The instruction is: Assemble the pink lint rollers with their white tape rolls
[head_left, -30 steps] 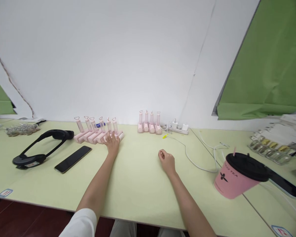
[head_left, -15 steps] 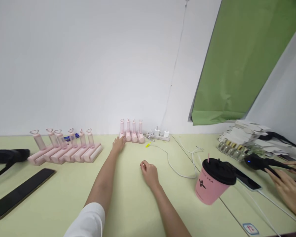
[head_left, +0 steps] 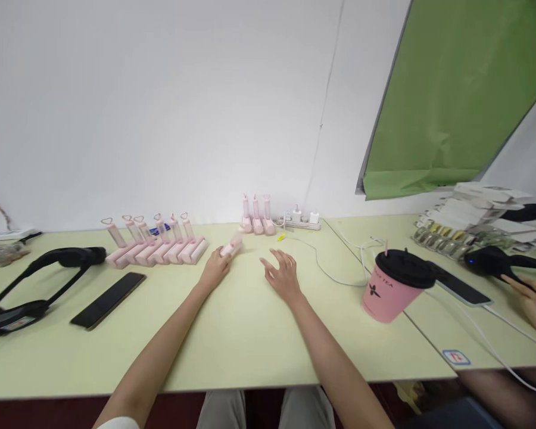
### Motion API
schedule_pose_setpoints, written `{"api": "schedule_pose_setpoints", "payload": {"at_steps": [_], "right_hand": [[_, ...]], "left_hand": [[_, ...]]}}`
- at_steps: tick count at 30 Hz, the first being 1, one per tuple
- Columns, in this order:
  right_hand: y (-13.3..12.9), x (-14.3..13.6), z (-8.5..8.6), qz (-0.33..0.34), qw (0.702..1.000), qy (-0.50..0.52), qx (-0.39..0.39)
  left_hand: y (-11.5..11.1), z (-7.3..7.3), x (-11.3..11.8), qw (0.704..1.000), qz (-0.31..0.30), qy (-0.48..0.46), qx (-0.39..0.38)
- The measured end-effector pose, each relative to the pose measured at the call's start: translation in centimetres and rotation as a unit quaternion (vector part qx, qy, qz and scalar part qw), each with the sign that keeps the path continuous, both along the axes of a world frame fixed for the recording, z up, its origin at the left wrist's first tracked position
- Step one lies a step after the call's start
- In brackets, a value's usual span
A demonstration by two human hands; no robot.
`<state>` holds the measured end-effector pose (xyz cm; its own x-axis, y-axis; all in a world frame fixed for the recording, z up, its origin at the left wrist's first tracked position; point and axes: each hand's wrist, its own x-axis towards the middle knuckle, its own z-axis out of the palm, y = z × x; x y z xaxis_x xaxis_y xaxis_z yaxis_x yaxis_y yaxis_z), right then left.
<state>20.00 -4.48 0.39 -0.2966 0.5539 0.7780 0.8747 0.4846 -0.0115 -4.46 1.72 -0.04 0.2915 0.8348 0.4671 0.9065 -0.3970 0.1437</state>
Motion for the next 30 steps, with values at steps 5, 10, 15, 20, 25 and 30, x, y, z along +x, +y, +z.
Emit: {"api": "schedule_pose_setpoints", "payload": {"at_steps": [5, 10, 15, 20, 25, 30], "right_hand": [[-1.1, -1.8, -0.2, 0.009, 0.996, -0.088, -0.031], [-0.1, -0.1, -0.9, -0.114, 0.984, 0.008, -0.14], [0.3, 1.8, -1.1, -0.09, 0.982, 0.045, -0.157], [0.0, 1.4, -0.4, -0.089, 0.985, 0.078, -0.129], [0.2, 1.5, -0.3, -0.102, 0.984, 0.081, -0.122], [0.7, 1.8, -0.3, -0.125, 0.98, 0.097, -0.117]], "left_hand": [[-5.2, 1.1, 2.4, 0.995, -0.086, 0.042, -0.025], [-5.5, 2.8, 3.3, 0.986, -0.099, -0.131, -0.041], [-2.3, 2.5, 3.6, 0.932, 0.025, -0.332, -0.14], [-1.5, 1.4, 6.3, 0.835, -0.091, -0.486, -0.243], [-1.0, 2.2, 4.8, 0.853, 0.026, -0.516, -0.077], [-0.9, 1.8, 0.4, 0.91, 0.258, -0.319, 0.056]]}}
